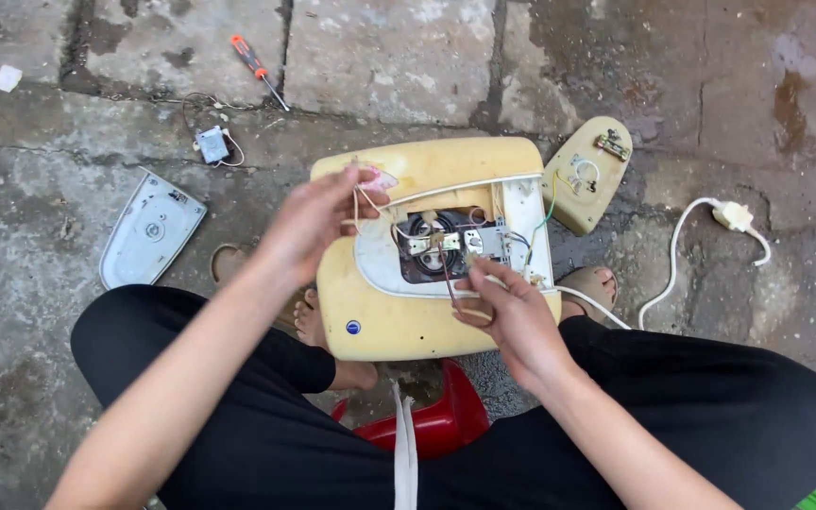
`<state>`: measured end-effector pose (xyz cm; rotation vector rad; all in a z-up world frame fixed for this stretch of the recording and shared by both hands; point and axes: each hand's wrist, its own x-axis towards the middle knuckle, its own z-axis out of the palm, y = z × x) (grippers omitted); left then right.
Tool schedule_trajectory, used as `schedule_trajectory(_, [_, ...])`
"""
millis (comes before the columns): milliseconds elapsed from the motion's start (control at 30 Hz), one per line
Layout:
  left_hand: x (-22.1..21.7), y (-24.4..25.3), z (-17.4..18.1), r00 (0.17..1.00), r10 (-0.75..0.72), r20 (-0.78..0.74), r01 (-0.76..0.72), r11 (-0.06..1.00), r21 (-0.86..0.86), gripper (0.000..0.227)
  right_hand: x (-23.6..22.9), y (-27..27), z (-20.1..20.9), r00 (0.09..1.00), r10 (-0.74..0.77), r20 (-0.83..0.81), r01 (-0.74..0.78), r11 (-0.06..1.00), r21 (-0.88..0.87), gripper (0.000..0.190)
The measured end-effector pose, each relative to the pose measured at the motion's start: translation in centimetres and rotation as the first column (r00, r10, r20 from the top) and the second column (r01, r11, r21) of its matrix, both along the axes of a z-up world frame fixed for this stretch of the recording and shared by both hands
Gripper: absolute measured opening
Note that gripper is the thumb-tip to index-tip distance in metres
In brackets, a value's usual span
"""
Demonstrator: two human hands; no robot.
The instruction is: Reconnecting electrical wires to a control module and installing it into the housing of a small appliance.
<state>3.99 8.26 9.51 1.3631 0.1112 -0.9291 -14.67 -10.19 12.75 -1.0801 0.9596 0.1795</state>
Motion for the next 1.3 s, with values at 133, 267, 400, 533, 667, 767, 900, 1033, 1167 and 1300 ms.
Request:
schedule_trajectory(133, [-3.0,-1.4,-3.4,1.0,-0.029,-0.004,0.03,0.996,0.088,0.051,-1.5,-0.2,-2.5,0.991,-0.014,-0.132,0.022,0.998,0.063,0.053])
schedule_trajectory(267, [-3.9,-1.2,-6.4,0.996,-0.069,0.056,0.069,0.998,0.003,0.06,-1.8,0.3,-3.7,0.984,0.017,-0.177,-0.004,0.997,0.072,0.05])
schedule_trajectory(400, [-4.6,-1.2,-7.9,0.993,-0.05,0.104,0.049,0.999,0.012,0.054,-2.3,0.5,-4.4,0.98,0.02,-0.197,-0.025,0.999,-0.024,0.046])
schedule_trajectory(533, [-4.5,-2.8,-2.1,0.991,-0.08,0.104,0.082,0.996,-0.015,0.048,-2.4,0.0,-4.7,0.973,0.084,-0.215,-0.08,0.996,0.027,0.045])
schedule_trajectory(667, [-5.6,-5.0,3.8,0.999,0.022,0.023,-0.019,0.989,-0.147,0.05,-1.9,-1.6,-4.2,0.905,0.374,-0.201,-0.416,0.877,-0.239,0.039])
schedule_trajectory(767, [-7.6,-7.0,5.3,0.996,0.086,-0.003,-0.085,0.977,-0.195,0.05,-0.5,-1.6,-0.9,0.866,0.487,-0.115,-0.496,0.803,-0.33,0.052])
schedule_trajectory(900, [-10.0,-10.0,3.4,0.979,0.201,0.002,-0.197,0.957,-0.211,0.043,-0.9,0.1,-1.6,0.909,0.217,0.355,-0.252,0.966,0.055,0.092])
schedule_trajectory(1033, [-9.9,-10.2,1.3,0.995,0.075,0.073,-0.06,0.981,-0.183,0.052,-2.3,0.4,-5.0,0.894,0.169,0.415,-0.243,0.961,0.134,0.094])
schedule_trajectory(1167, [-7.8,-6.8,1.5,0.854,-0.252,0.456,0.168,0.962,0.217,0.039,-2.0,0.5,-4.5,0.987,0.015,0.157,-0.059,0.957,0.283,0.08])
schedule_trajectory(1300, [-8.1,-2.1,-1.7,0.738,-0.53,0.417,0.173,0.747,0.642,0.032,-2.5,1.4,-5.2,0.996,-0.069,-0.056,0.075,0.99,0.117,0.044])
